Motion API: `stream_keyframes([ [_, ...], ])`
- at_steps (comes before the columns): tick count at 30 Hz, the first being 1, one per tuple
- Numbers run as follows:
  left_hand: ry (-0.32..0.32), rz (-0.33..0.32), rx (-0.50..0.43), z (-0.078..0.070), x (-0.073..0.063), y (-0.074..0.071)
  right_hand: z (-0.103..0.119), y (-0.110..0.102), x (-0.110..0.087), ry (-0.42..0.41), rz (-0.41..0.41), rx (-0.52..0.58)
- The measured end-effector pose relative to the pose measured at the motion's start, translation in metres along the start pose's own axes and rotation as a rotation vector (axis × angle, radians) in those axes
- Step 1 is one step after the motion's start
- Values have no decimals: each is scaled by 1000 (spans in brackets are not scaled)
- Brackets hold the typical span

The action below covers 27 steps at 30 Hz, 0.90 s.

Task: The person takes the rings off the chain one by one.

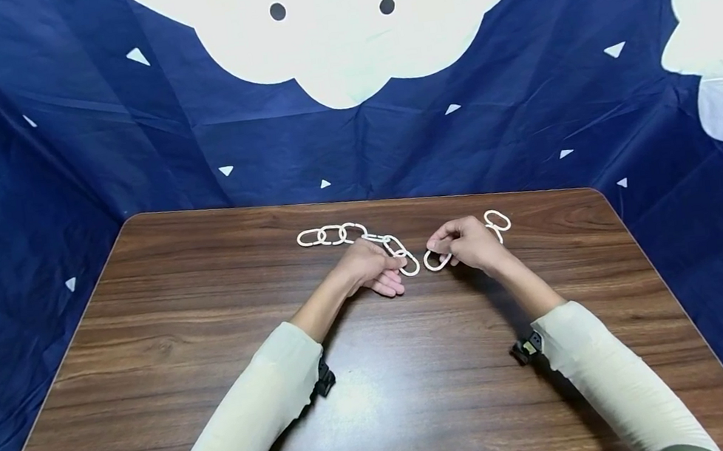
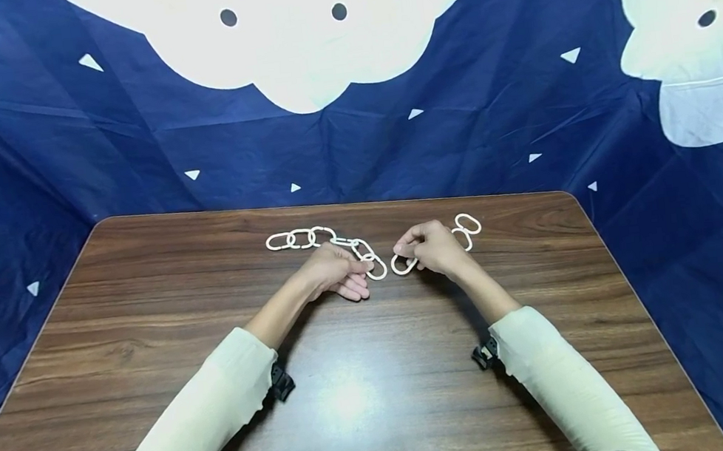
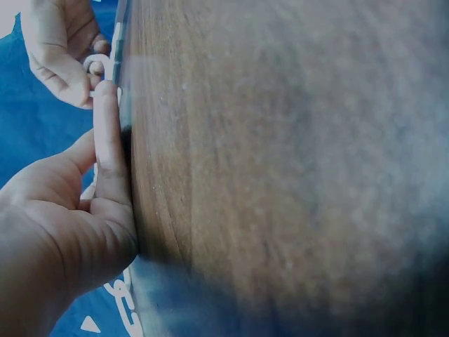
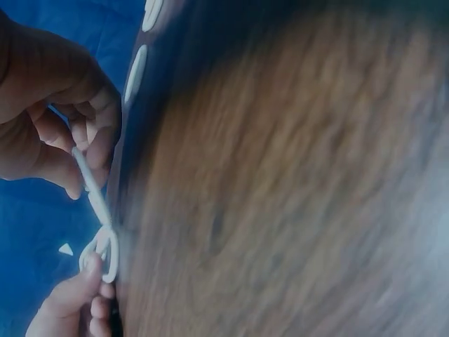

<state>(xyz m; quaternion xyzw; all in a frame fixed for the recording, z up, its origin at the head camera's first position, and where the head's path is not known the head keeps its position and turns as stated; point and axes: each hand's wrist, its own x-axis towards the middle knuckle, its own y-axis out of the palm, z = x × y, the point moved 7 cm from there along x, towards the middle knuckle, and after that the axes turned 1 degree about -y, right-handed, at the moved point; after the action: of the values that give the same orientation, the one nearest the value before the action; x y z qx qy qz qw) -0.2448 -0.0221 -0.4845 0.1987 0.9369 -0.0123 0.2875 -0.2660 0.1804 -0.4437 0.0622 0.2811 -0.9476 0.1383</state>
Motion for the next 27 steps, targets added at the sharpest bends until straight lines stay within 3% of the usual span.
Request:
stream_keyframes([
  [4, 3, -8, 4, 0, 0, -1, -6, -3, 2, 15, -4, -1],
  [11, 15, -11, 13, 0, -1, -1, -7, -10, 2, 0, -50, -115],
  [21, 55, 10, 35, 2, -3, 0, -13, -23, 2, 10, -83, -142],
  [27, 78, 21, 63, 3, -5, 1, -14, -29, 0, -5, -121, -270],
])
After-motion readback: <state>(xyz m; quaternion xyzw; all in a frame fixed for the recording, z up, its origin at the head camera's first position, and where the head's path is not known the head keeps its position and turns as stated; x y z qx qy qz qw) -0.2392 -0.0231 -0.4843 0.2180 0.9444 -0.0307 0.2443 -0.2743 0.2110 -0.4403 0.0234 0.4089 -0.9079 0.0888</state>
